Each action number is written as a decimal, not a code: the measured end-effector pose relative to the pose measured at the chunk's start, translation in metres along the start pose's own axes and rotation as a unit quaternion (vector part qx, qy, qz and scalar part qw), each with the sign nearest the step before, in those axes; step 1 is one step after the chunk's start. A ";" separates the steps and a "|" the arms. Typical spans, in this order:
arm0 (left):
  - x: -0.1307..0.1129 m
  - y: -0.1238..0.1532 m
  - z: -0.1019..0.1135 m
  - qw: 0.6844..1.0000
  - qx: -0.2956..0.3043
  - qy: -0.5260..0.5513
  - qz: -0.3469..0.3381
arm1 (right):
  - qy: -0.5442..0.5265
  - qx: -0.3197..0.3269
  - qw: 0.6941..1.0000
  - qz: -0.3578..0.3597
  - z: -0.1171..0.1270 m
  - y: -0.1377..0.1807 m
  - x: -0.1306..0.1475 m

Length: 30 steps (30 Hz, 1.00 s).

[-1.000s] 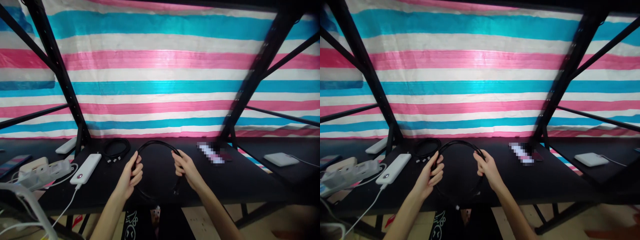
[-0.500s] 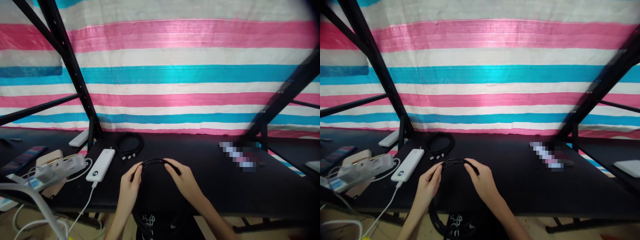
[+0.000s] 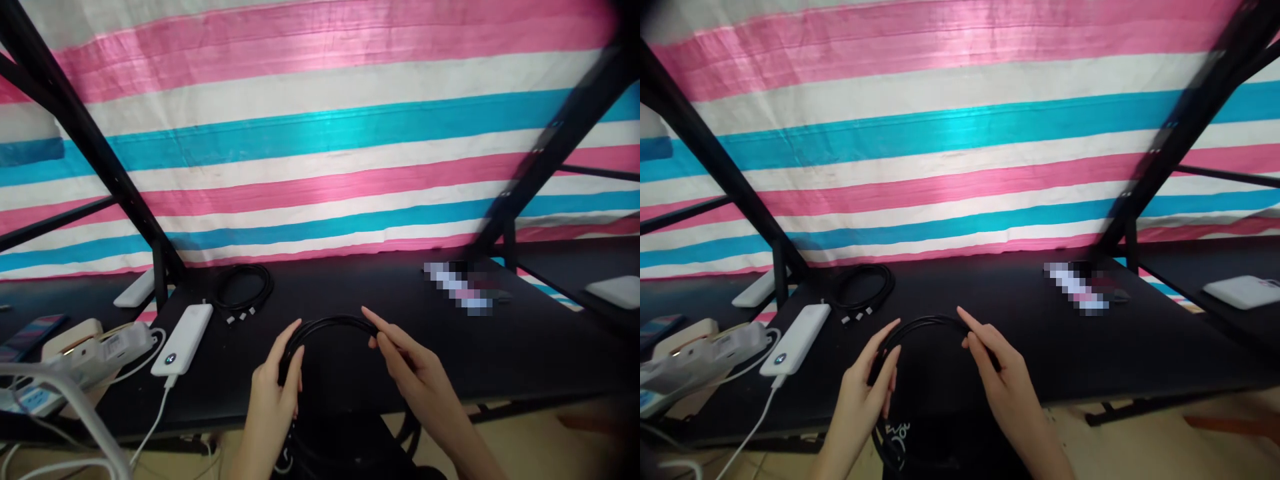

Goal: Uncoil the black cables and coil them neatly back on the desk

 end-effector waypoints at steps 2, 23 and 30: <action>-0.015 0.004 -0.006 0.997 0.005 -0.059 -0.054 | 0.039 -0.022 0.997 0.070 0.013 0.013 0.014; -0.090 0.071 -0.066 0.991 0.049 0.111 -0.054 | 0.026 -0.173 0.968 0.181 0.102 0.101 0.018; -0.065 0.081 -0.062 0.919 -0.099 0.377 0.068 | -0.095 -0.087 0.992 -0.015 0.097 0.095 -0.008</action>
Point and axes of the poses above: each hand's wrist, its own y-axis away from the middle knuckle, its own z-axis out of the back of the hand, x = y × z, the point moved 7 cm from there along -y, towards the middle knuckle, and after that the axes turned 13 degrees about -z, right-handed, at the moved point
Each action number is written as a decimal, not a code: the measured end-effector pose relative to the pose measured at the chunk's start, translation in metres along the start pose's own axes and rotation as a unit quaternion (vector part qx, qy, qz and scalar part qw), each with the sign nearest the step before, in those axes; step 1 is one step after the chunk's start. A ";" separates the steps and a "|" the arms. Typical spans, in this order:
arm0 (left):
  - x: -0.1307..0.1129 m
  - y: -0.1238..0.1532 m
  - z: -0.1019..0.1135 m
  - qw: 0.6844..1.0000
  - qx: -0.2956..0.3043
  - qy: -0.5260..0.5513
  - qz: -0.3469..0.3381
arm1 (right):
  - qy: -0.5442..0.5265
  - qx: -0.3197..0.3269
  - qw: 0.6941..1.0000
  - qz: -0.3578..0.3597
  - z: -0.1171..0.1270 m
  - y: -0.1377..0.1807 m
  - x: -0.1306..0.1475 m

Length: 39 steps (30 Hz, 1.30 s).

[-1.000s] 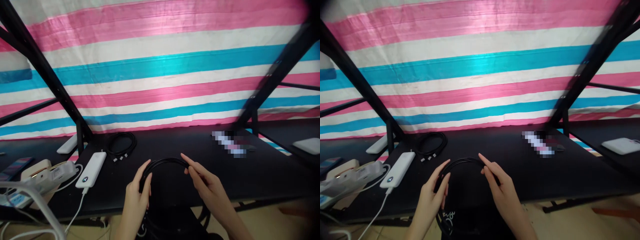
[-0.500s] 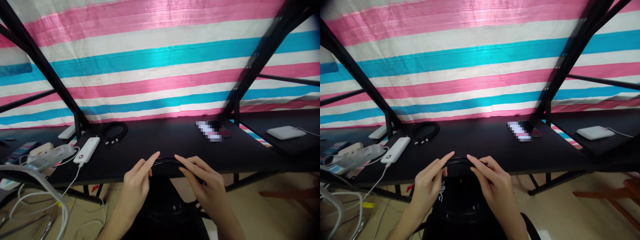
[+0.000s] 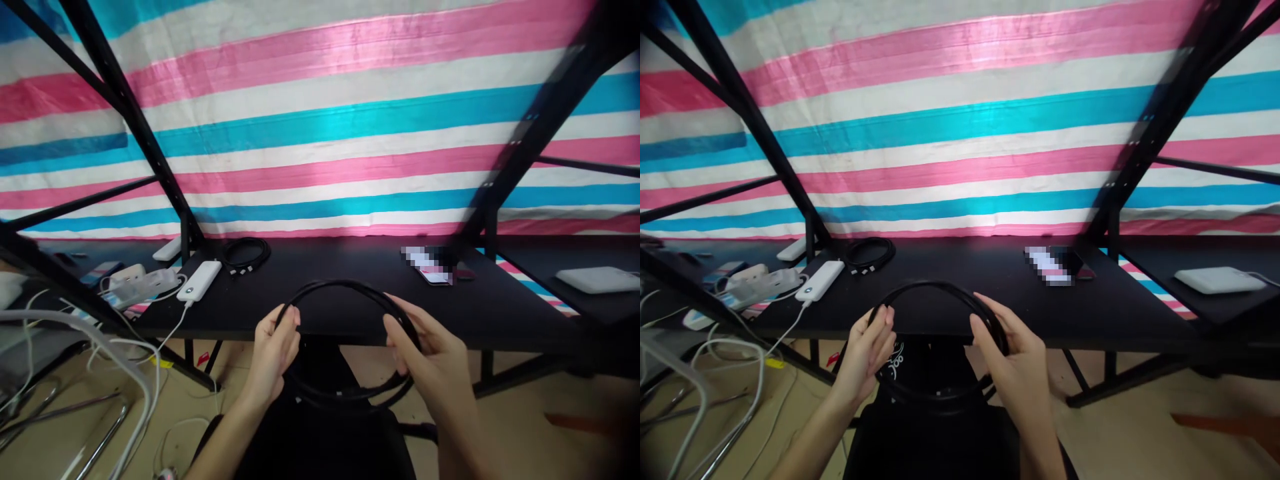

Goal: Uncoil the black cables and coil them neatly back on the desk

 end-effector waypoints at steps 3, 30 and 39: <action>-0.004 0.000 0.007 0.993 -0.063 0.095 -0.013 | -0.007 0.109 0.994 -0.024 -0.021 0.003 -0.006; 0.111 -0.058 0.030 0.940 0.131 -0.276 0.155 | -0.061 0.153 0.944 -0.284 -0.054 -0.067 -0.113; 0.134 -0.137 0.015 0.950 0.126 -0.218 0.186 | -0.051 0.145 0.948 -0.279 -0.077 -0.161 -0.125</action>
Point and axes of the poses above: each hand's wrist, its own y-axis away from the middle knuckle, its own z-axis out of the back of the hand, x = y × z, the point moved 7 cm from there along -y, towards the middle knuckle, and after that the axes turned 13 degrees about -z, right-handed, at the moved point
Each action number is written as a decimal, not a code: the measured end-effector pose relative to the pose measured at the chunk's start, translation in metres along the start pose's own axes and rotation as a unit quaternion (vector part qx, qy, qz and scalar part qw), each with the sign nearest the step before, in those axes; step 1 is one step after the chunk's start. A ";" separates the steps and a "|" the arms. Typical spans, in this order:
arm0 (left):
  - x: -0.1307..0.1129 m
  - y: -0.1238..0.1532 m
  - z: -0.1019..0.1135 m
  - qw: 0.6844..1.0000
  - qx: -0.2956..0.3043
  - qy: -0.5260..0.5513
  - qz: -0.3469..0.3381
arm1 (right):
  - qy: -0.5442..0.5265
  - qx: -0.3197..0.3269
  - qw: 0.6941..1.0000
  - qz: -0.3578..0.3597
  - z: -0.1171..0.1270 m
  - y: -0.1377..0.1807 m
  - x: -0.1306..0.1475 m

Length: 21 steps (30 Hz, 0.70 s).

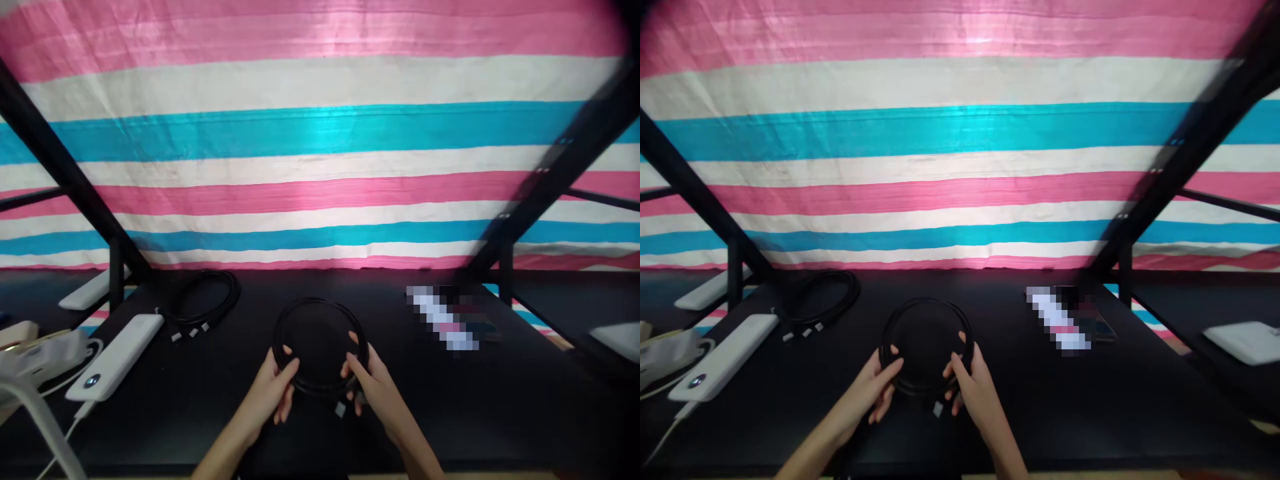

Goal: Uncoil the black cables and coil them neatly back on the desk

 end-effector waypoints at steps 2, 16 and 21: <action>-0.014 -0.030 0.011 1.000 -0.026 0.005 -0.013 | 0.007 0.016 1.000 0.018 -0.007 -0.025 0.021; -0.030 -0.085 0.049 0.964 -0.099 -0.185 -0.162 | 0.137 -0.084 0.969 0.190 0.013 -0.109 0.050; -0.054 -0.079 0.116 0.840 -0.217 -0.457 -0.197 | 0.142 -0.177 0.947 0.225 0.035 -0.100 0.056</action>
Point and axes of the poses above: each hand's wrist, its own y-axis away from the middle knuckle, its own z-axis out of the back of the hand, x = y × z, the point moved 7 cm from there along -y, towards the middle knuckle, and after that the axes turned 13 degrees about -z, right-handed, at the moved point
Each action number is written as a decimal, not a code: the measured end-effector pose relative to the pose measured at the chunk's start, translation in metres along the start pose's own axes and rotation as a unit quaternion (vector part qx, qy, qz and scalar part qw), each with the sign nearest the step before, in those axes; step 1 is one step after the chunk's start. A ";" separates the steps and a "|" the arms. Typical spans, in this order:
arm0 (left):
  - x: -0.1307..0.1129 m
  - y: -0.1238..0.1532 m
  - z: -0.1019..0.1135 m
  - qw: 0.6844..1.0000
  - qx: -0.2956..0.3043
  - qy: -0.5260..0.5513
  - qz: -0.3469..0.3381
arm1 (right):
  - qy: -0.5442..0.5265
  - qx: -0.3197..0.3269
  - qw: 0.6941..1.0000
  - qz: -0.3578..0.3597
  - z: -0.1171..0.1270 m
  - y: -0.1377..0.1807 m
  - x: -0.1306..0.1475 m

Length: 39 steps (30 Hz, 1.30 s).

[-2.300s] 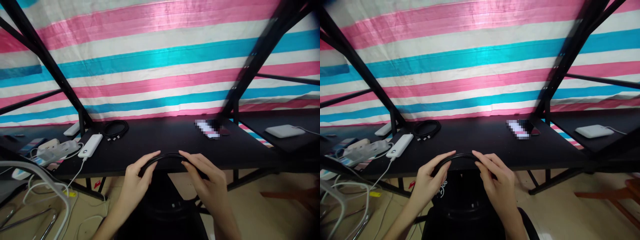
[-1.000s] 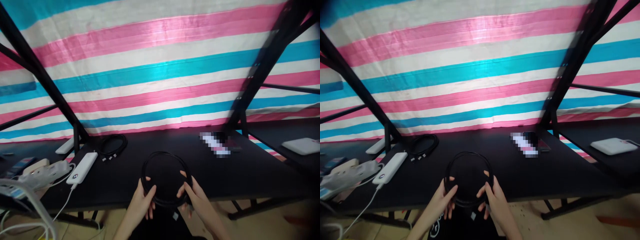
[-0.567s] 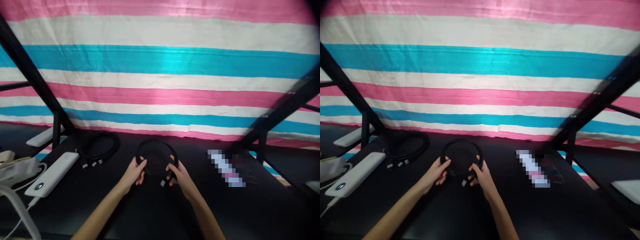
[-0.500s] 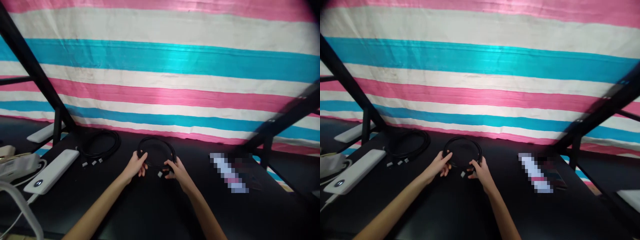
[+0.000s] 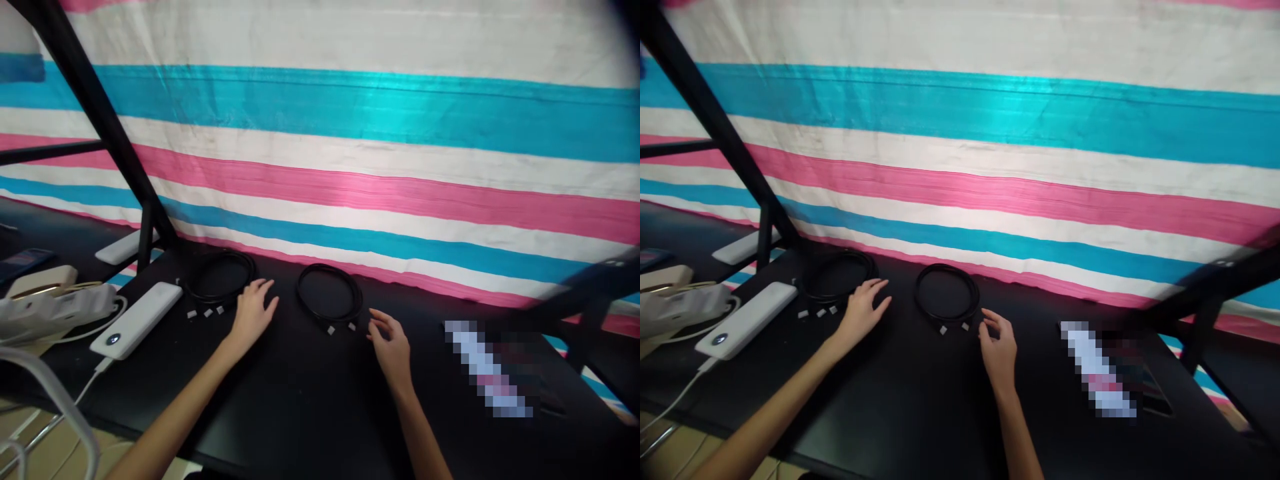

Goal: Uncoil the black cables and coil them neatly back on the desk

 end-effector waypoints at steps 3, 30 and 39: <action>0.039 -0.002 0.024 0.995 -0.020 -0.087 0.054 | -0.010 -0.019 1.000 -0.013 0.006 -0.005 -0.006; 0.030 0.009 0.159 0.923 -0.344 0.159 0.067 | -0.040 -0.050 0.998 0.009 0.023 -0.014 0.000; -0.071 0.076 0.113 0.757 -0.282 0.582 0.092 | 0.001 0.062 0.990 0.128 -0.012 0.023 0.041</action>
Point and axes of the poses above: each hand's wrist, its own y-axis away from the middle knuckle, its own z-axis out of the back of the hand, x = y × z, the point moved 7 cm from there along -y, towards the middle knuckle, and after that the axes turned 13 degrees about -z, right-handed, at the moved point
